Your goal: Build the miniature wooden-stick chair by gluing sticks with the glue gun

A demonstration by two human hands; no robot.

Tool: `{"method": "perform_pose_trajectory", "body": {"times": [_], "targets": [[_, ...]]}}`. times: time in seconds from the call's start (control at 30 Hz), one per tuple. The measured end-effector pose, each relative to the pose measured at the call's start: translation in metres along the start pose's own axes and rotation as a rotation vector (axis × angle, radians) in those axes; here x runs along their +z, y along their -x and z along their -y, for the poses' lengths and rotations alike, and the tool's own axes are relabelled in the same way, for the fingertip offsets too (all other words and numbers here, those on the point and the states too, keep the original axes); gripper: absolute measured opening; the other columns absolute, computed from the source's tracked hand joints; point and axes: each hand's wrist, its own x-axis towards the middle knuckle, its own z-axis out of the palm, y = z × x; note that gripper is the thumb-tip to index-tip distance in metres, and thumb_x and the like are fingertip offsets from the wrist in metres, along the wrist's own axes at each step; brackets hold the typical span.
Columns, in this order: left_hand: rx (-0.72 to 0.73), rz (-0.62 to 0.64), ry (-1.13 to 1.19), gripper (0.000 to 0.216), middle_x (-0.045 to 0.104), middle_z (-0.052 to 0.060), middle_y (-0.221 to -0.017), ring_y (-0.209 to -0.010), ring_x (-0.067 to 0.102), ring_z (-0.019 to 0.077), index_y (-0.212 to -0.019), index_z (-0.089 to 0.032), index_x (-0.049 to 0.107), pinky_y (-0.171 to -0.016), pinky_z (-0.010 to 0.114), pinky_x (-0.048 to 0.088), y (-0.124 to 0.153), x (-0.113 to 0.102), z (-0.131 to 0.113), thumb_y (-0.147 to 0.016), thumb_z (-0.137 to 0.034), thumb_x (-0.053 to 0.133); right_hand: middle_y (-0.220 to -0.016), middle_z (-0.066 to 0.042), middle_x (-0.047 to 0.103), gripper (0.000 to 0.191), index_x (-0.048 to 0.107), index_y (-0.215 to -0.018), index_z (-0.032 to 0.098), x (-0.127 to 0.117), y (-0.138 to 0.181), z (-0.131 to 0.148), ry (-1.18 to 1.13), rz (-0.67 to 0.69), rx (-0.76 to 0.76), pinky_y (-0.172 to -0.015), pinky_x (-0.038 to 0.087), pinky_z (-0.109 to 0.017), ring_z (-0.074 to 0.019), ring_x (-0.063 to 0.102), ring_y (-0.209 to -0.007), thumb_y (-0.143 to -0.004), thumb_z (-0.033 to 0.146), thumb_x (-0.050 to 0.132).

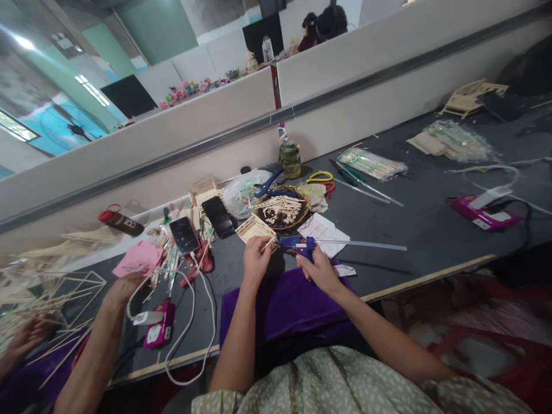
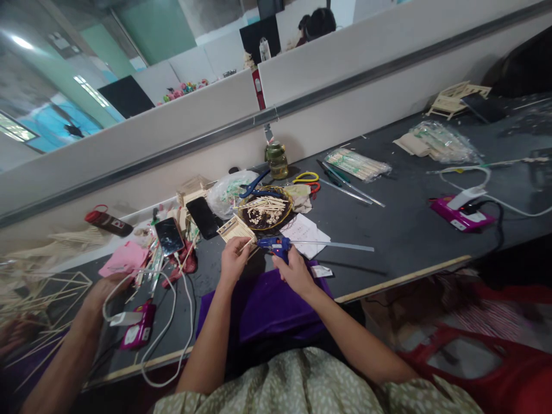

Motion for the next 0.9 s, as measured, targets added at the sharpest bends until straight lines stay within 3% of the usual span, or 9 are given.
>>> {"method": "perform_pose_trajectory", "body": {"times": [0.33, 0.9], "targets": [[-0.008, -0.01, 0.009, 0.014, 0.07, 0.005, -0.09, -0.094, 0.063, 0.021, -0.094, -0.023, 0.071, -0.087, 0.034, 0.047, -0.001, 0.0, 0.0, -0.087, -0.02, 0.06, -0.068, 0.005, 0.061, 0.021, 0.047, -0.1, 0.025, 0.0, 0.0, -0.015, 0.034, 0.005, -0.009, -0.047, 0.044, -0.027, -0.0131, 0.053, -0.046, -0.092, 0.042, 0.057], [-0.028, 0.002, 0.045, 0.014, 0.07, 0.005, -0.092, -0.094, 0.063, 0.0215, -0.094, -0.023, 0.072, -0.087, 0.035, 0.048, 0.001, 0.0, 0.001, -0.087, -0.02, 0.06, -0.066, 0.004, 0.06, 0.021, 0.047, -0.096, 0.025, -0.001, -0.001, -0.012, 0.034, -0.017, -0.015, -0.048, 0.043, -0.03, -0.0145, 0.053, -0.045, -0.092, 0.043, 0.058]]}}
